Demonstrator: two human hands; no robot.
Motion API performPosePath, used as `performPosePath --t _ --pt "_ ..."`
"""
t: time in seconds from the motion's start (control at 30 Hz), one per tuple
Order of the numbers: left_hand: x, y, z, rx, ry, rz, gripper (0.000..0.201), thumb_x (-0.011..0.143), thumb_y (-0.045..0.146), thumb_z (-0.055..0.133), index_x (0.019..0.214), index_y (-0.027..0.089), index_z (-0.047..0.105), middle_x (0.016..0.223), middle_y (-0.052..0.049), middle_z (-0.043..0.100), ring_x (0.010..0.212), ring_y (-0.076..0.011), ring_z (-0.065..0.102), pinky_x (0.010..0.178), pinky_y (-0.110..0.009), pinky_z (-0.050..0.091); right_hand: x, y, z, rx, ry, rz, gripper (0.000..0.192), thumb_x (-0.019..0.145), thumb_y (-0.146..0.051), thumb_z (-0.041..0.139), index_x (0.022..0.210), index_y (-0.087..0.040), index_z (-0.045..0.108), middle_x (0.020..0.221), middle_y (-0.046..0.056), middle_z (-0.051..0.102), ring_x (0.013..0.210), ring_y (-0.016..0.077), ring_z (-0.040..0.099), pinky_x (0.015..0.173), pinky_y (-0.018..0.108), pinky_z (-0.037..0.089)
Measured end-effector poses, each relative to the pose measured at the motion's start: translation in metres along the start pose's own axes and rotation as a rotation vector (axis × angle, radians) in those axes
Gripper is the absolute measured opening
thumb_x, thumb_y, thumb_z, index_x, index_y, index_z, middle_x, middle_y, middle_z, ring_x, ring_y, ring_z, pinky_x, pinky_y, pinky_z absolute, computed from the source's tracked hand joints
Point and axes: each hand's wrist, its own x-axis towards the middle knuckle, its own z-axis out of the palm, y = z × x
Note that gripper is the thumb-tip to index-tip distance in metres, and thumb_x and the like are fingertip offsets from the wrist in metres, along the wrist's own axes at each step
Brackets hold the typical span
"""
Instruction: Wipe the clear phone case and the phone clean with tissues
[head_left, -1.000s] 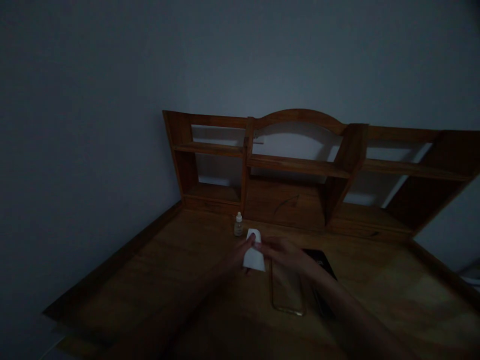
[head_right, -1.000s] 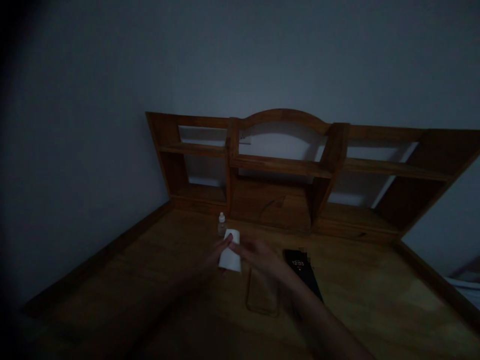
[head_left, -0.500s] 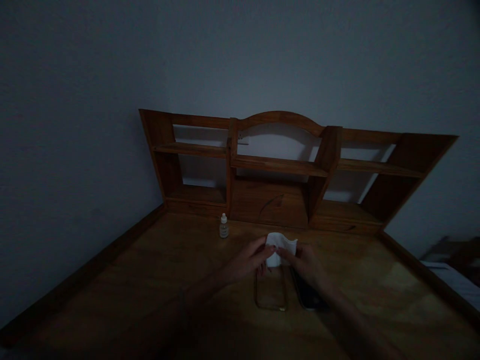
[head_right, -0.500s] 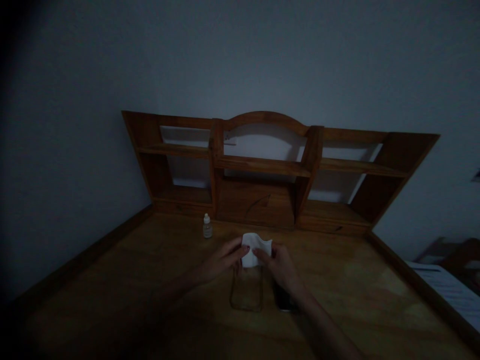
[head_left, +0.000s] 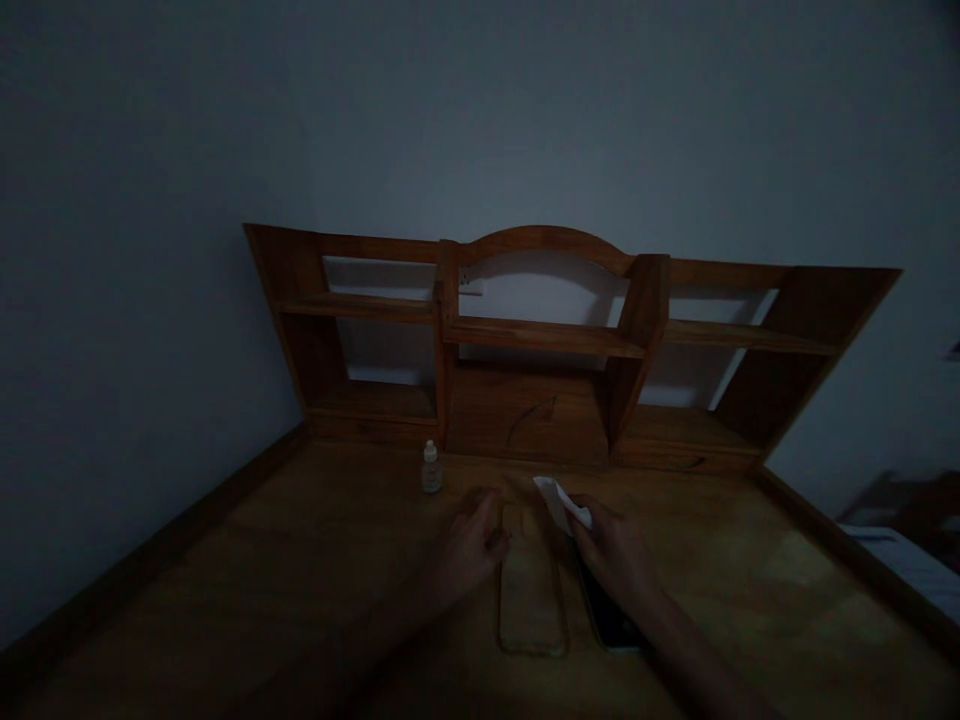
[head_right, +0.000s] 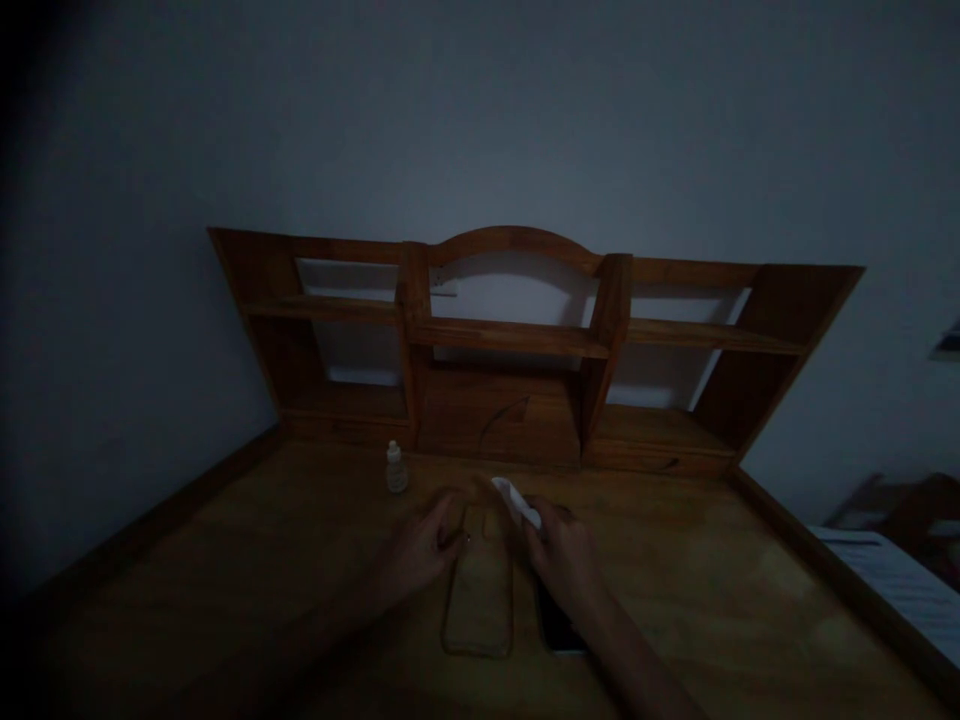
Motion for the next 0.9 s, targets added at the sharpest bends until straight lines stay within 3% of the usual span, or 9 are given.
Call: performPosePath --t 0.13,0.37,0.47,0.57,0.73,0.9 --pt "0.000 0.000 0.000 0.058 -0.042 0.058 0.060 0.085 0.043 0.055 0.140 0.023 0.045 0.075 0.000 0.062 0.069 -0.0196 0.059 0.060 -0.028 0.037 -0.001 -0.003 0.005 -0.066 -0.016 -0.029 0.032 0.091 -0.025 0.045 0.115 -0.019 0.065 0.096 0.009 0.076 0.082 0.0245 0.073 0.073 0.032 0.054" --pt "0.010 -0.016 0.003 -0.079 0.019 0.085 0.061 0.081 0.019 0.050 0.142 0.024 0.040 0.083 0.001 0.062 0.071 -0.0144 0.058 0.065 -0.025 0.041 -0.003 -0.009 -0.001 -0.145 0.109 -0.001 0.030 0.091 -0.027 0.047 0.108 -0.018 0.069 0.088 0.010 0.076 0.075 0.0255 0.073 0.065 0.031 0.051" --pt "0.012 -0.017 0.004 -0.135 0.074 0.083 0.061 0.084 0.026 0.052 0.144 0.022 0.039 0.089 -0.001 0.063 0.075 -0.0153 0.058 0.069 -0.026 0.043 -0.002 -0.009 -0.005 -0.181 0.146 0.045 0.033 0.092 -0.030 0.046 0.112 -0.018 0.069 0.091 0.012 0.076 0.075 0.0268 0.073 0.062 0.031 0.049" --pt "0.009 -0.013 0.002 -0.101 0.058 0.085 0.063 0.084 0.036 0.056 0.143 0.019 0.041 0.084 -0.001 0.062 0.073 -0.0176 0.058 0.066 -0.028 0.042 -0.001 -0.006 -0.007 -0.182 0.164 0.082 0.036 0.093 -0.032 0.046 0.119 -0.019 0.067 0.095 0.013 0.077 0.077 0.0284 0.073 0.062 0.032 0.049" --pt "0.002 -0.004 -0.004 -0.061 -0.002 0.098 0.062 0.085 0.025 0.050 0.146 0.020 0.039 0.079 -0.001 0.063 0.071 -0.0182 0.058 0.064 -0.028 0.040 -0.001 0.001 -0.005 -0.110 0.159 0.072 0.040 0.094 -0.030 0.043 0.128 -0.019 0.062 0.106 0.013 0.075 0.085 0.0287 0.073 0.071 0.036 0.054" --pt "0.005 0.002 -0.004 -0.160 0.045 0.048 0.056 0.083 0.023 0.052 0.139 0.020 0.048 0.076 -0.002 0.063 0.067 -0.0173 0.059 0.062 -0.028 0.041 -0.001 0.001 0.000 -0.102 0.095 -0.085 0.045 0.093 -0.021 0.043 0.137 -0.022 0.055 0.121 0.012 0.070 0.101 0.0277 0.070 0.087 0.041 0.055"
